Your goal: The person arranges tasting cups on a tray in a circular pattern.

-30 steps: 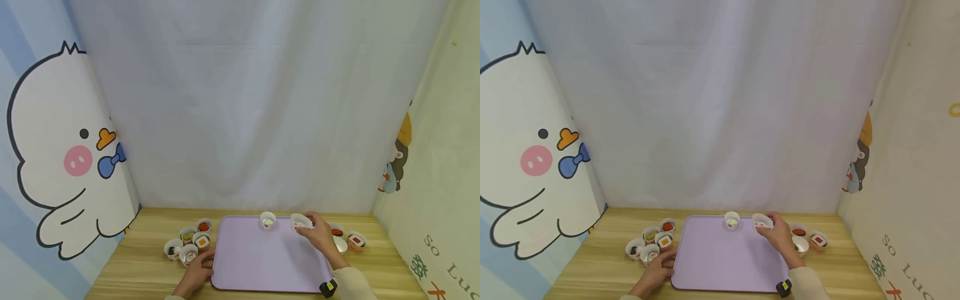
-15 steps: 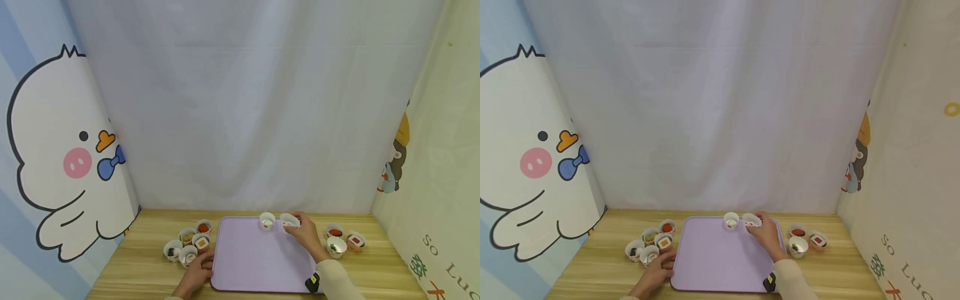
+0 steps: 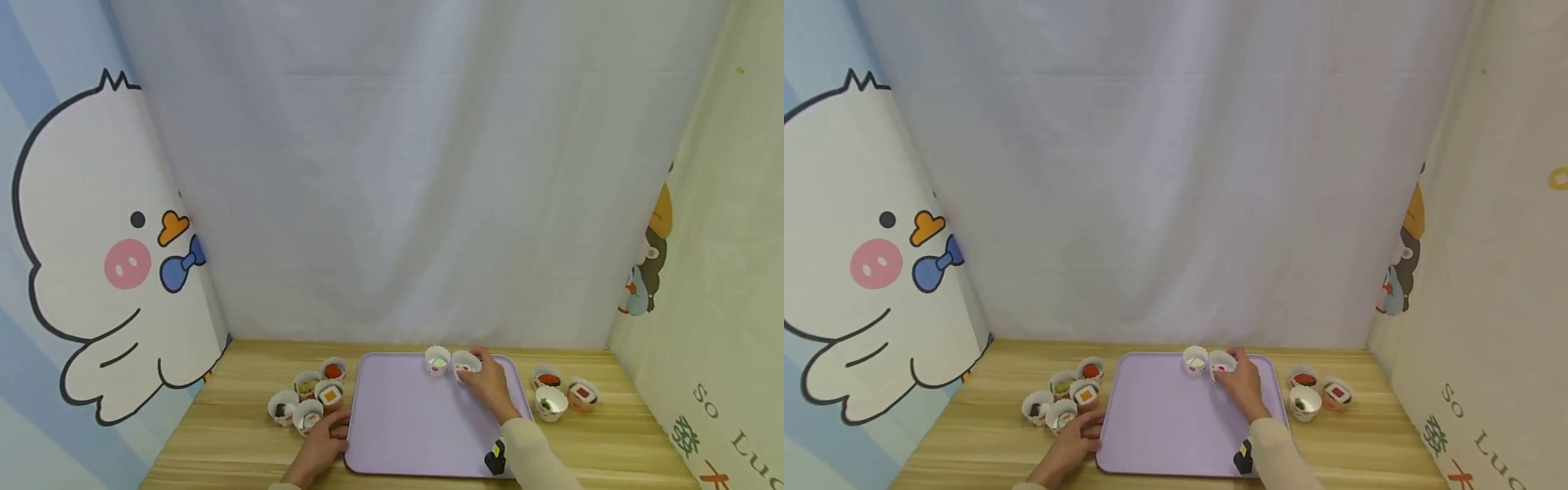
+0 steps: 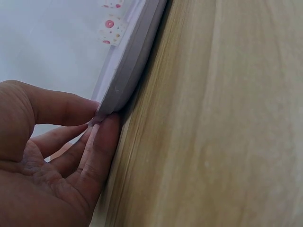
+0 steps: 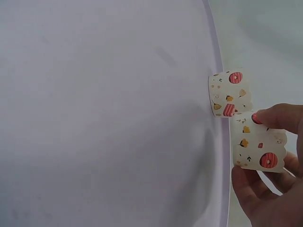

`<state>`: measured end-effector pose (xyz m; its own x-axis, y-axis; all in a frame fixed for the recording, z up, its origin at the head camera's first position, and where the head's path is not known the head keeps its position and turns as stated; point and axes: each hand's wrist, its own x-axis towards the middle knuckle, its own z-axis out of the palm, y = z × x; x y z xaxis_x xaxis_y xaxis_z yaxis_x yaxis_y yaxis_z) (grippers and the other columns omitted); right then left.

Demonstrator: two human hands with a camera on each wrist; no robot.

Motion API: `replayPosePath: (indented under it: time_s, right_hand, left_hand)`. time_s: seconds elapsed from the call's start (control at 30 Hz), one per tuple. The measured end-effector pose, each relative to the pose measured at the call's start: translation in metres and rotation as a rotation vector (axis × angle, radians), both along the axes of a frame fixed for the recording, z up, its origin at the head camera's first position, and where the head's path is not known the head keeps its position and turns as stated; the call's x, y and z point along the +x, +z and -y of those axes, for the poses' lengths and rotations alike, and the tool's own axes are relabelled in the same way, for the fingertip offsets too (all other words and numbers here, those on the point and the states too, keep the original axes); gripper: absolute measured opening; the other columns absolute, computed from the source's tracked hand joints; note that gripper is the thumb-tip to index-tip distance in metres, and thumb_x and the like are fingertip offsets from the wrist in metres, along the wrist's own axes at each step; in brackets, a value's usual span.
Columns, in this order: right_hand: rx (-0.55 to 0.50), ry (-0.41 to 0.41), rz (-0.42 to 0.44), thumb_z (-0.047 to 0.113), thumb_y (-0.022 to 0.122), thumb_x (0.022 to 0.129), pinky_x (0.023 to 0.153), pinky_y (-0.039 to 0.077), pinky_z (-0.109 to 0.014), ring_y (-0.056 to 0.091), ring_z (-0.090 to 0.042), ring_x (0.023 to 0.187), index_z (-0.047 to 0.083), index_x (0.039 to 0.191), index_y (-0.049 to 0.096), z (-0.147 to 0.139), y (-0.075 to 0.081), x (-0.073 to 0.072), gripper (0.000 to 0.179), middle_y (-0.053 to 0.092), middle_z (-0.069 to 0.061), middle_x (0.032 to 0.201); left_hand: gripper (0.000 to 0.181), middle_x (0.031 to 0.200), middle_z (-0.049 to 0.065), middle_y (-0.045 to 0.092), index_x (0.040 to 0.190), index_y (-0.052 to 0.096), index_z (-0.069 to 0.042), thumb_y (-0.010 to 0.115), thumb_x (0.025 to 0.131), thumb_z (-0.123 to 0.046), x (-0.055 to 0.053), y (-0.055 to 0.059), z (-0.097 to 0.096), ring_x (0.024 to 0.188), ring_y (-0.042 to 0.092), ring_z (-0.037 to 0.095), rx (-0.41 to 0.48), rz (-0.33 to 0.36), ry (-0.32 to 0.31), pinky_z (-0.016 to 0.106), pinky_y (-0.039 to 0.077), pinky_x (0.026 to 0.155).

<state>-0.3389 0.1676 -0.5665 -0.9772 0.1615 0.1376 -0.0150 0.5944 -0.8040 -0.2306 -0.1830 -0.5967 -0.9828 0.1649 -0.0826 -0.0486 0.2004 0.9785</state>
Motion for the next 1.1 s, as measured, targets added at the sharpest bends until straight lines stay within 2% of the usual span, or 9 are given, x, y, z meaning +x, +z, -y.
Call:
replayPosePath:
  time_s: [0.27, 0.53, 0.9, 1.1]
  right_hand:
    - [0.03, 0.004, 0.008, 0.012, 0.077, 0.071, 0.074, 0.044, -0.035, 0.058, -0.027, 0.088, 0.004, 0.12, 0.057, 0.004, -0.006, -0.001, 0.054, 0.067, -0.02, 0.108]
    - [0.035, 0.022, 0.018, 0.012, 0.08, 0.072, 0.073, 0.046, -0.038, 0.06, -0.029, 0.087, 0.003, 0.122, 0.055, 0.004, -0.012, -0.002, 0.056, 0.067, -0.022, 0.106]
    - [0.039, 0.05, 0.029, 0.007, 0.08, 0.069, 0.085, 0.049, -0.047, 0.06, -0.035, 0.1, -0.001, 0.131, 0.049, 0.008, -0.012, 0.0, 0.069, 0.064, -0.027, 0.118]
    - [0.06, 0.049, -0.017, 0.009, 0.081, 0.069, 0.097, 0.045, -0.053, 0.056, -0.042, 0.115, -0.004, 0.136, 0.046, 0.008, -0.009, -0.001, 0.077, 0.056, -0.029, 0.13]
  left_hand:
    - [0.063, 0.128, 0.035, 0.052, 0.135, 0.045, 0.015, 0.057, 0.073, 0.014, -0.001, -0.004, 0.0, 0.1, 0.064, 0.028, -0.026, 0.011, 0.012, 0.038, 0.057, 0.069]
    - [0.062, 0.126, 0.036, 0.051, 0.135, 0.044, 0.016, 0.055, 0.073, 0.016, -0.005, -0.008, 0.0, 0.099, 0.063, 0.028, -0.034, 0.005, 0.014, 0.038, 0.057, 0.07]
    - [0.063, 0.126, 0.033, 0.053, 0.134, 0.046, 0.014, 0.057, 0.072, 0.014, -0.002, -0.003, 0.0, 0.097, 0.063, 0.024, -0.018, 0.01, 0.015, 0.037, 0.057, 0.068]
    - [0.063, 0.126, 0.034, 0.052, 0.135, 0.046, 0.013, 0.057, 0.072, 0.014, -0.002, -0.003, 0.001, 0.099, 0.062, 0.026, -0.023, 0.005, 0.015, 0.037, 0.057, 0.07]
